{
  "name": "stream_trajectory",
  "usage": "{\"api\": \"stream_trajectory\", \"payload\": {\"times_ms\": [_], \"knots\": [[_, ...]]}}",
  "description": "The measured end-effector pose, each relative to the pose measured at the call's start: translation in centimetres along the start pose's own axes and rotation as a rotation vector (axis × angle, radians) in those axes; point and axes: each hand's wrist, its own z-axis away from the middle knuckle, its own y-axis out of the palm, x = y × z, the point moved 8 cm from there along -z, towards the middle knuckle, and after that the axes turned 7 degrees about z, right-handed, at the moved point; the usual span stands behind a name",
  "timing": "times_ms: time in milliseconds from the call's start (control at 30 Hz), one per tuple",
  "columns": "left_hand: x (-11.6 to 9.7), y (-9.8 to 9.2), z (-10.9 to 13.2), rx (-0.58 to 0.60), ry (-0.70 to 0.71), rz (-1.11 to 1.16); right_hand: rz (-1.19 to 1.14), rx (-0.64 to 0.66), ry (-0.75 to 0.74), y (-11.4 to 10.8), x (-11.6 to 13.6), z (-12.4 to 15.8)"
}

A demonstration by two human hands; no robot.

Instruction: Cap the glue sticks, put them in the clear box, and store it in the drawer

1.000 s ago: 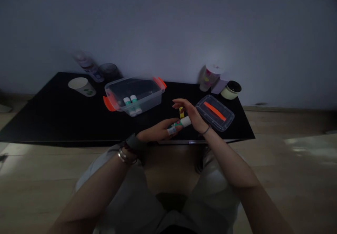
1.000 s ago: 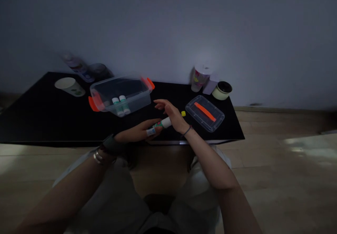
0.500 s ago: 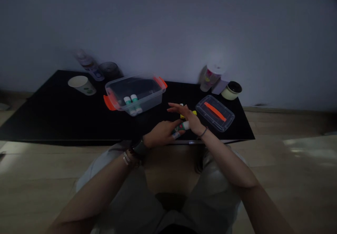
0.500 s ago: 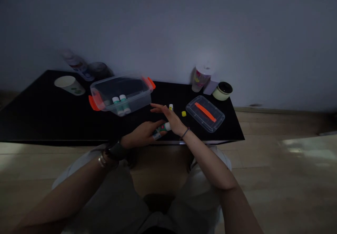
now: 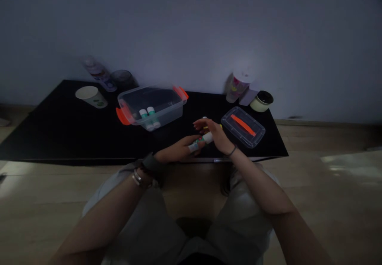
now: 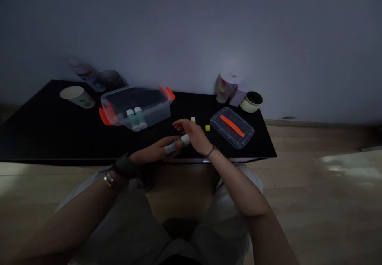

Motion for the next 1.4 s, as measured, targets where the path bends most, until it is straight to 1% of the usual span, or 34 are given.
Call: {"api": "stream_trajectory", "payload": {"times_ms": [67,100,133,200,267,333,400,467,567,633,667,733,800,833,867,900,967,1033,1067,1133,1200,1267,1333,1367,1400], "knots": [[-0.4,-0.2,0.1,0.009,-0.027,0.176,0.284,-0.032,-0.201,-0.8,2.1,0.5],[-0.6,-0.2,0.2,0.020,-0.031,0.222,0.402,-0.034,-0.270,-0.8,2.8,0.8],[-0.7,-0.3,0.2,0.031,-0.033,0.246,0.490,-0.033,-0.314,-0.9,3.2,1.0],[-0.8,-0.1,0.2,0.058,-0.039,0.249,0.577,-0.028,-0.341,-0.8,3.4,1.2],[-0.7,0.0,0.2,0.070,-0.035,0.217,0.576,-0.016,-0.320,-0.7,3.2,1.1],[-0.7,-0.2,0.1,0.037,-0.006,0.137,0.549,-0.005,-0.270,-0.6,3.0,0.8],[-0.8,-0.7,0.0,-0.036,0.030,-0.028,0.548,-0.004,-0.204,-0.6,2.6,0.5],[-0.8,-1.2,-0.3,-0.128,0.058,-0.254,0.574,-0.021,-0.128,-0.7,2.0,0.2],[-0.6,-2.0,-0.7,-0.265,0.051,-0.553,0.611,-0.070,0.005,-1.1,0.8,-0.3],[-0.5,-2.5,-0.8,-0.321,0.033,-0.635,0.586,-0.097,0.067,-1.2,0.0,-0.5],[-0.4,-2.5,-0.9,-0.323,0.029,-0.623,0.550,-0.102,0.080,-1.2,-0.3,-0.5],[-0.2,-2.4,-0.9,-0.278,0.040,-0.492,0.452,-0.099,0.071,-1.2,-0.6,-0.4],[-0.1,-1.8,-0.8,-0.198,0.050,-0.310,0.383,-0.093,0.030,-1.2,-0.3,-0.4],[0.0,-1.6,-0.8,-0.175,0.045,-0.258,0.374,-0.092,0.009,-1.3,-0.2,-0.4],[0.1,-1.5,-0.8,-0.177,0.036,-0.254,0.382,-0.093,-0.008,-1.3,0.0,-0.4],[0.2,-1.6,-0.8,-0.203,0.028,-0.300,0.400,-0.097,-0.013,-1.4,0.1,-0.4],[0.1,-1.9,-0.8,-0.297,0.020,-0.479,0.430,-0.115,0.006,-1.5,-0.1,-0.5],[-0.1,-2.2,-0.8,-0.386,0.027,-0.624,0.400,-0.142,0.042,-1.6,-0.7,-0.7],[-0.2,-2.3,-0.9,-0.410,0.030,-0.647,0.353,-0.151,0.058,-1.6,-1.1,-0.8],[-0.1,-2.6,-0.8,-0.432,0.031,-0.598,0.205,-0.145,0.077,-1.3,-1.8,-1.1],[-0.1,-2.7,-0.8,-0.407,0.057,-0.500,0.072,-0.115,0.078,-0.9,-2.3,-1.3],[-0.5,-2.7,-0.8,-0.360,0.132,-0.453,0.015,-0.111,0.067,-0.9,-2.6,-1.5],[-1.2,-3.2,-0.6,-0.364,0.223,-0.505,-0.012,-0.148,0.077,-1.5,-3.0,-1.6],[-1.6,-3.9,-0.4,-0.402,0.248,-0.568,-0.040,-0.179,0.091,-2.0,-3.2,-1.6],[-1.9,-4.8,-0.1,-0.464,0.253,-0.651,-0.079,-0.213,0.111,-2.6,-3.5,-1.6]]}}
